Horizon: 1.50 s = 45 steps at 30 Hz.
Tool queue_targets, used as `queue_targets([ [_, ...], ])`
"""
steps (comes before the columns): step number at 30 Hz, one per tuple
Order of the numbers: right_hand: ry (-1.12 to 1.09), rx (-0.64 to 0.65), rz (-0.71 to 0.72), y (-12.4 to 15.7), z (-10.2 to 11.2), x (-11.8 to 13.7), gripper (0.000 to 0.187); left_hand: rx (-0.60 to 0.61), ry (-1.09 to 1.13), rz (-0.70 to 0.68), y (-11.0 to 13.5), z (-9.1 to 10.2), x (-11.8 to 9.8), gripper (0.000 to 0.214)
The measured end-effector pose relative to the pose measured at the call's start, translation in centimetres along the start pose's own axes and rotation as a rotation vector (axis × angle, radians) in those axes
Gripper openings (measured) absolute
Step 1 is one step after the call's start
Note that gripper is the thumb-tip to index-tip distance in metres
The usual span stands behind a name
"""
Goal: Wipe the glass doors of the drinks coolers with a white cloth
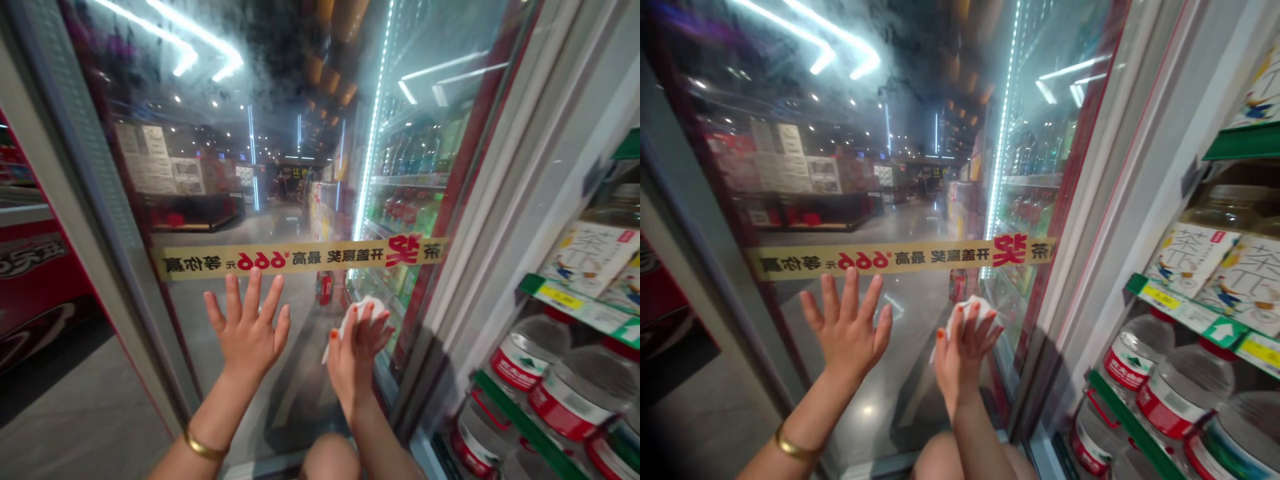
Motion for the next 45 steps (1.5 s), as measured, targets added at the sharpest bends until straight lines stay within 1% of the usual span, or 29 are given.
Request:
queue_targets([
  [2, -0.017, 0.044, 0.119, 1.7, -0.4, 2.6, 0.063, 0.002, 0.012, 0.005, 0.3, -0.1, 0.3, 0.08],
  [4, -0.029, 0.071, 0.199, 0.4, -1.0, 4.2, 0.057, 0.005, 0.023, 0.006, 0.6, 0.0, 0.7, 0.081],
  [5, -0.031, 0.071, 0.196, -1.2, -1.2, 3.9, 0.06, 0.008, 0.024, 0.003, 0.7, 0.1, 0.9, 0.081],
  [7, -0.026, 0.036, 0.087, -4.7, -1.1, 0.8, 0.069, 0.007, 0.02, -0.003, 0.7, 0.2, 1.1, 0.081],
  [9, -0.019, -0.026, -0.085, -6.3, -0.4, -3.5, 0.075, 0.003, 0.014, -0.008, 0.6, 0.2, 1.0, 0.081],
  [11, -0.017, -0.078, -0.194, -4.9, 0.6, -6.0, 0.078, -0.001, 0.007, -0.01, 0.6, 0.2, 0.9, 0.082],
  [12, -0.017, -0.083, -0.201, -3.4, 0.8, -6.0, 0.079, -0.002, 0.004, -0.011, 0.6, 0.1, 0.9, 0.082],
  [13, -0.021, -0.073, -0.17, -1.7, 0.9, -5.1, 0.081, -0.002, -0.001, -0.013, 0.6, 0.1, 0.9, 0.081],
  [15, -0.04, -0.01, -0.009, 1.0, 0.4, -1.2, 0.079, -0.009, -0.007, -0.018, 0.7, 0.2, 0.9, 0.081],
  [17, -0.065, 0.05, 0.154, 1.5, -0.4, 2.4, 0.072, -0.021, 0.001, -0.028, 0.5, 0.6, 1.0, 0.082],
  [18, -0.071, 0.069, 0.191, 0.8, -0.7, 3.2, 0.068, -0.028, 0.014, -0.027, 0.4, 0.9, 1.0, 0.082],
  [19, -0.069, 0.076, 0.18, -0.4, -1.0, 2.9, 0.067, -0.032, 0.035, -0.017, 0.2, 1.2, 1.0, 0.083],
  [20, -0.059, 0.08, 0.13, -1.7, -1.3, 1.8, 0.068, -0.037, 0.062, -0.003, -0.1, 1.5, 0.9, 0.084],
  [22, -0.036, 0.07, -0.031, -3.5, -1.6, -2.1, 0.073, -0.047, 0.113, 0.009, -0.9, 1.8, 0.4, 0.085],
  [24, -0.016, 0.027, -0.208, -2.4, -1.4, -5.9, 0.076, -0.054, 0.145, -0.032, -1.8, 1.7, -0.7, 0.086],
  [26, 0.003, -0.005, -0.286, 1.0, -0.9, -6.9, 0.079, -0.035, 0.124, -0.096, -2.5, 1.3, -1.9, 0.085],
  [28, 0.005, 0.024, -0.213, 4.4, -0.8, -4.6, 0.081, -0.004, 0.081, -0.125, -2.7, 0.8, -2.5, 0.083],
  [30, -0.029, 0.079, -0.046, 5.2, -0.9, -0.7, 0.079, 0.023, 0.061, -0.13, -2.7, 0.6, -2.6, 0.082],
  [32, -0.071, 0.109, 0.082, 2.7, -0.9, 1.6, 0.071, 0.039, 0.081, -0.121, -2.6, 0.8, -2.5, 0.083],
  [33, -0.078, 0.106, 0.101, 0.5, -0.8, 1.4, 0.067, 0.045, 0.093, -0.106, -2.6, 1.0, -2.4, 0.083],
  [35, -0.083, 0.077, 0.004, -4.0, -0.5, -1.6, 0.066, 0.049, 0.114, -0.064, -2.6, 1.4, -2.4, 0.082],
  [36, -0.079, 0.051, -0.075, -5.3, -0.4, -3.7, 0.067, 0.05, 0.121, -0.041, -2.7, 1.5, -2.5, 0.082],
  [37, -0.068, 0.036, -0.164, -5.8, -0.3, -5.8, 0.068, 0.053, 0.126, -0.022, -2.8, 1.6, -2.6, 0.082],
  [39, -0.042, 0.006, -0.292, -3.7, 0.0, -8.2, 0.071, 0.06, 0.129, -0.005, -2.9, 1.6, -2.7, 0.083],
  [40, -0.029, 0.0, -0.32, -1.7, 0.2, -8.2, 0.073, 0.061, 0.127, 0.0, -2.9, 1.5, -2.7, 0.083],
  [42, -0.022, 0.021, -0.271, 2.5, 0.2, -5.8, 0.076, 0.06, 0.117, -0.013, -2.7, 1.3, -2.4, 0.083],
  [43, -0.03, 0.066, -0.198, 3.8, -0.2, -3.8, 0.075, 0.059, 0.111, -0.036, -2.6, 1.1, -2.2, 0.083],
  [44, -0.043, 0.108, -0.114, 4.4, -0.6, -1.7, 0.074, 0.057, 0.105, -0.065, -2.5, 0.8, -1.9, 0.084],
  [45, -0.056, 0.146, -0.032, 4.0, -1.1, 0.0, 0.072, 0.058, 0.1, -0.097, -2.4, 0.6, -1.7, 0.085],
])
Point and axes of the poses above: each hand's wrist, its own y-axis away from the middle knuckle, its own z-axis out of the back of the hand, x = y × z, the point moved 9 cm from there along -y, towards the middle knuckle, and after that the axes turned 9 degrees about -z, right-handed, at the moved point
